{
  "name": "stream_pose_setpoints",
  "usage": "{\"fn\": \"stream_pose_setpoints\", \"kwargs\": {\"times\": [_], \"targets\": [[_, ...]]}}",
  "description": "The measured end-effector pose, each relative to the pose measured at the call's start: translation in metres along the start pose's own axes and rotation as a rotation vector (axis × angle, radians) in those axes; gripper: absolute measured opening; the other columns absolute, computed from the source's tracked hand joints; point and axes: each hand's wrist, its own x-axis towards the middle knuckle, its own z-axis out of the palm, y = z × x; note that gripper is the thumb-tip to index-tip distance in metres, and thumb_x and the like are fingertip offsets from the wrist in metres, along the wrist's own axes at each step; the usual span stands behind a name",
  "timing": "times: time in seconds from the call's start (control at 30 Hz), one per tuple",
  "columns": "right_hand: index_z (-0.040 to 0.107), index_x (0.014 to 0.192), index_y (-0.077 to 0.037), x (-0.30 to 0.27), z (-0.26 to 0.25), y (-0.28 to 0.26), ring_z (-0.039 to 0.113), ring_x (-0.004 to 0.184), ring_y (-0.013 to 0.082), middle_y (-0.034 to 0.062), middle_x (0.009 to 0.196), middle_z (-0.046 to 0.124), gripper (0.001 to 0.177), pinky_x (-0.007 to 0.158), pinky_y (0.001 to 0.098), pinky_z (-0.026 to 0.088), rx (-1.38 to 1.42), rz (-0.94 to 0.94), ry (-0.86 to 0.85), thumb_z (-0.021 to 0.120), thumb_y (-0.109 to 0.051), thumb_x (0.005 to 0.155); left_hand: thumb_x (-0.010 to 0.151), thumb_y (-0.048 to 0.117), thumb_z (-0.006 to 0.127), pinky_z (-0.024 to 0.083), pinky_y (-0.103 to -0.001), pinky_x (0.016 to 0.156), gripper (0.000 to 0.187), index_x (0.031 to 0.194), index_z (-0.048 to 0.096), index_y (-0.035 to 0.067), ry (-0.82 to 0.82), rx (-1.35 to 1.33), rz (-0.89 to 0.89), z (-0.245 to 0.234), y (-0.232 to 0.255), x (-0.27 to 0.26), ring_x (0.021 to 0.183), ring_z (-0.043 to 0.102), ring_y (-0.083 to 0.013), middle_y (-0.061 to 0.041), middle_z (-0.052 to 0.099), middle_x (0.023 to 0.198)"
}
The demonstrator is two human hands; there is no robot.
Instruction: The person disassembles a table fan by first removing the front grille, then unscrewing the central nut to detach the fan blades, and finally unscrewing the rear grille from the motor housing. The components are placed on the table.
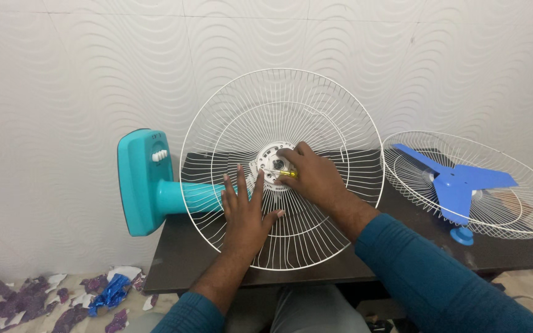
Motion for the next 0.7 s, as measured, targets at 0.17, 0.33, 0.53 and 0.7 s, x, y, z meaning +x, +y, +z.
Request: {"fn": "stream_pose_setpoints", "kwargs": {"times": [0.17,0.33,0.53,0.7], "targets": [[0.063,0.133,-0.014,0.004,0.000,0.001,0.072,0.096,0.0246,0.0110,0.119,0.059,0.058,0.079,0.0377,0.063,0.054,-0.078,0.070,0.083,-0.036,0.082,0.091,0.059,0.065,0.000,-0.072,0.120,0.097,0.164,0.013,0.022,0.060,0.011,0.065,0.001,-0.002,0.000,0.152,-0.017,-0.0501,-0.023,-0.014,0.168],[0.062,0.132,-0.010,0.006,-0.005,0.000,0.072,0.094,0.0248,0.0126,0.122,0.057,0.058,0.081,0.0372,0.063,0.037,-0.133,0.029,0.083,-0.030,0.082,0.089,0.061,0.064,0.000,-0.072,0.120,0.099,0.163,0.012,0.022,0.029,0.024,0.049,0.000,-0.001,0.000,0.152,-0.018,-0.0501,-0.022,-0.016,0.167],[0.063,0.132,-0.016,0.016,-0.013,-0.009,0.069,0.104,0.0255,0.0102,0.134,0.050,0.062,0.088,0.0344,0.063,-0.008,-0.141,-0.137,0.086,-0.018,0.074,0.089,0.060,0.064,-0.002,-0.071,0.121,0.098,0.163,0.012,0.022,-0.048,0.025,0.000,-0.006,0.003,0.000,0.152,-0.019,-0.0492,-0.021,-0.019,0.168],[0.064,0.131,-0.020,0.033,-0.017,-0.004,0.066,0.115,0.0240,0.0046,0.143,0.048,0.060,0.097,0.0361,0.058,-0.072,-0.157,-0.298,0.087,-0.012,0.075,0.090,0.060,0.064,-0.001,-0.071,0.120,0.097,0.163,0.013,0.022,0.006,0.018,0.043,-0.005,0.002,-0.001,0.152,-0.019,-0.0497,-0.021,-0.018,0.168]]}}
